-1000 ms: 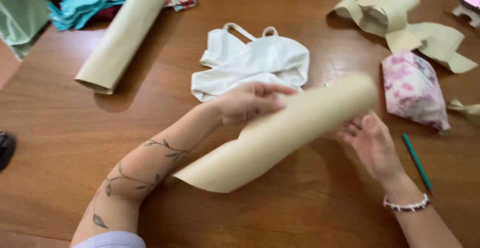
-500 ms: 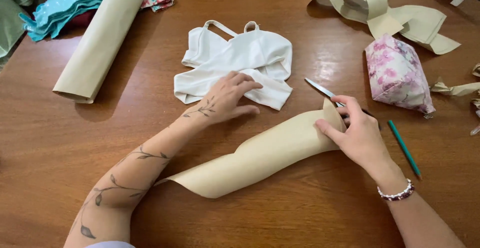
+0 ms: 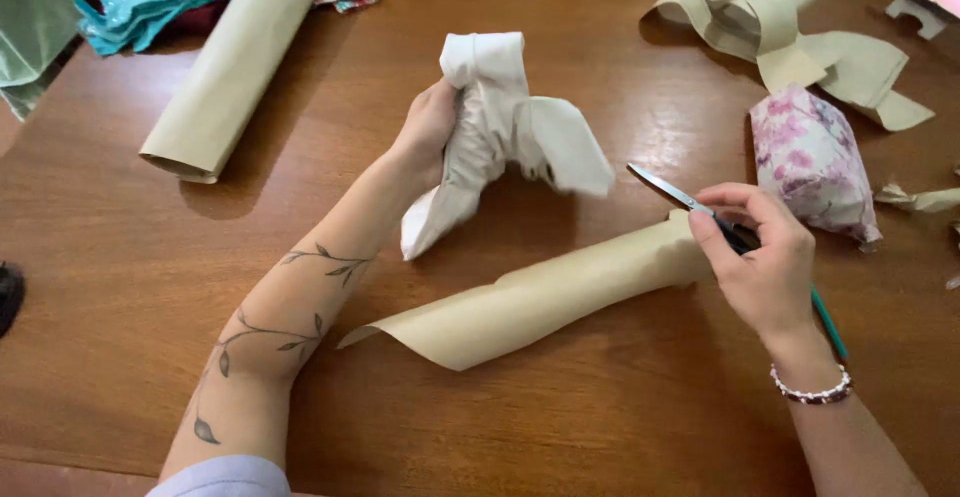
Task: Cutting out paper patterns using scissors and organizing the pieces on a work table.
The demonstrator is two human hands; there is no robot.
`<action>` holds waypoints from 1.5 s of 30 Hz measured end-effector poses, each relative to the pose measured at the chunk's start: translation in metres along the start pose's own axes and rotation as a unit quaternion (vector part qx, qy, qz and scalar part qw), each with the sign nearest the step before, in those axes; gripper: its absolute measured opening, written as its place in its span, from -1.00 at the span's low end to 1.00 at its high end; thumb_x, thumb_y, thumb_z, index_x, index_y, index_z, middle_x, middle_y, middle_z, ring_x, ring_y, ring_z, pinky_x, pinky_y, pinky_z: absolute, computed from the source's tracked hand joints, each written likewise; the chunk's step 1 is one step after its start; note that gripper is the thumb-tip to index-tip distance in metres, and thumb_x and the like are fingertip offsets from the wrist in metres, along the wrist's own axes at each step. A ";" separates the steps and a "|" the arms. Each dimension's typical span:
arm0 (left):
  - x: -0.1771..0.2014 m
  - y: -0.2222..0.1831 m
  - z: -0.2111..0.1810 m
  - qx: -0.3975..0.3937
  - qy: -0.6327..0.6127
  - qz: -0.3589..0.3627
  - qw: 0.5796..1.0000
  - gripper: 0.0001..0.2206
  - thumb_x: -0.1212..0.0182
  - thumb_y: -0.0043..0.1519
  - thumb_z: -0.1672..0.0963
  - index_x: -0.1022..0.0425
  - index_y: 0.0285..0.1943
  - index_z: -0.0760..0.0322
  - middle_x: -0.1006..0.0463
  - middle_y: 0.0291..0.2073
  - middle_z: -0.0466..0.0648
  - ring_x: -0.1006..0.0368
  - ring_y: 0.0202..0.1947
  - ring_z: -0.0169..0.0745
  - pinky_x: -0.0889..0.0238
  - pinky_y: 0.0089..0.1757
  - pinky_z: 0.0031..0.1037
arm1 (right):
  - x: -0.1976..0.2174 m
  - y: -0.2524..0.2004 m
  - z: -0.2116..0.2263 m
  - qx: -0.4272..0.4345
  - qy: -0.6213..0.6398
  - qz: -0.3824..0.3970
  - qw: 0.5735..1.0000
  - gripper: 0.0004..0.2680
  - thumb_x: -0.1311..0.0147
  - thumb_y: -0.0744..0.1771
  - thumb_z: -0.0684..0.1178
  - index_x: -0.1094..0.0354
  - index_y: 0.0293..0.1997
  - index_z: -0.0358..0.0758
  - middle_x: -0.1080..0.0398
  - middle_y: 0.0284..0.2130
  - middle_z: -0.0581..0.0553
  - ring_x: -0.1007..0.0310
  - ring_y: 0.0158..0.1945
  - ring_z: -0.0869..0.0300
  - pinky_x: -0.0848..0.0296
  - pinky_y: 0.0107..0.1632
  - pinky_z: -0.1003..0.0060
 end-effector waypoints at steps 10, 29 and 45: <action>-0.035 -0.033 -0.017 -0.054 0.174 0.183 0.966 -0.77 0.00 0.30 0.13 -0.57 -0.24 0.34 -0.64 -0.30 -0.05 -0.50 -0.30 -0.37 -0.40 -0.25 -0.49 | -0.066 0.058 0.119 0.027 0.057 0.183 0.981 -0.40 -0.28 0.19 0.18 -0.15 0.27 -0.36 -0.35 0.17 -0.23 -0.38 0.19 0.09 -0.44 0.14 0.18; 0.000 -0.095 -0.130 -0.195 0.322 0.298 0.877 -0.87 -0.24 0.24 0.14 -0.49 -0.10 0.27 -0.51 -0.33 -0.26 -0.39 -0.33 -0.58 -0.24 -0.34 -0.73 | -0.038 0.114 0.099 -0.176 0.361 0.008 0.916 -0.87 -0.13 0.36 0.05 -0.33 -0.09 -0.07 -0.39 -0.25 0.07 -0.41 -0.26 0.31 -0.50 -0.19 0.48; 0.027 -0.001 -0.023 -0.125 0.820 0.088 0.551 -0.58 -0.24 0.17 0.00 -0.38 0.21 0.06 -0.58 -0.06 0.05 -0.53 -0.01 0.08 -0.39 -0.06 -0.06 | -0.055 0.060 0.005 -0.193 -0.159 0.193 0.949 -0.59 -0.21 0.30 0.28 -0.24 0.21 0.06 -0.52 -0.09 -0.05 -0.54 -0.08 0.03 -0.44 -0.05 0.05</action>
Point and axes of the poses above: each hand's wrist, its own y-axis towards the middle knuckle, its own x-axis out of the back of the hand, z = x × y, the point moved 3 cm from there along y, towards the middle knuckle
